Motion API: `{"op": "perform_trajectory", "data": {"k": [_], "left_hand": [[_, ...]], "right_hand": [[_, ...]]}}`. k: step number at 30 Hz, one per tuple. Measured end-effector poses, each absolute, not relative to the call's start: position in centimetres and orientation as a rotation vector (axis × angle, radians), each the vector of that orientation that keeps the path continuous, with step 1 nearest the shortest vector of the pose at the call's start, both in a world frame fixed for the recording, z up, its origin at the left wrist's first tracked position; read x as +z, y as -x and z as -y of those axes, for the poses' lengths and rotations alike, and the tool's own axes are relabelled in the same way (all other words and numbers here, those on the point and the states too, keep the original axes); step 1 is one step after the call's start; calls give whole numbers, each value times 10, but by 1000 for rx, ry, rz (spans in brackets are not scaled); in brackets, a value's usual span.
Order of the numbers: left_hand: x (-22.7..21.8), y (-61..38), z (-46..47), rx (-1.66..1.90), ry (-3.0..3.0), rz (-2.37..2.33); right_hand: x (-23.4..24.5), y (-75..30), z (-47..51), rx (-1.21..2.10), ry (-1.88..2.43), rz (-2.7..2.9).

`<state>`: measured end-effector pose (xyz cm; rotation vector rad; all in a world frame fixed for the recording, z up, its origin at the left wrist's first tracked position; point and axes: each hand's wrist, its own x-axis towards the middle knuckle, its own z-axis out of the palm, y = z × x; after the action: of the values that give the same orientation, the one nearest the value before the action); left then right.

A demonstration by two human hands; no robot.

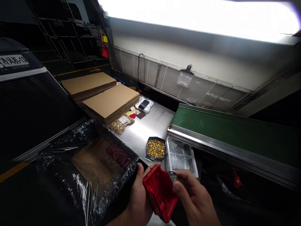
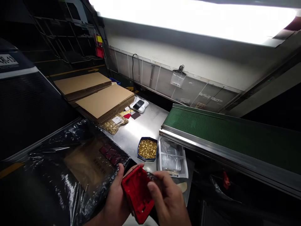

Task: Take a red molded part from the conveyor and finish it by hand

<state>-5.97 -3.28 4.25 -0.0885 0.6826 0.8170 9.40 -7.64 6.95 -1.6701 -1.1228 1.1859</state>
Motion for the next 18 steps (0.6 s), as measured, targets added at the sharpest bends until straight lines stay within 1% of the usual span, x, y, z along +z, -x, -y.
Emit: {"op": "perform_trajectory", "data": {"k": [3,8,18], "left_hand": [[42,60,32,778,74,-686],[49,62,32,674,41,-750],[51,56,32,623,99,-754]], "right_hand": [[79,-80,75,1255,1604,1432],[76,-77,67,1113,1646,1747],[74,-80,64,1082,1617,1868]]}}
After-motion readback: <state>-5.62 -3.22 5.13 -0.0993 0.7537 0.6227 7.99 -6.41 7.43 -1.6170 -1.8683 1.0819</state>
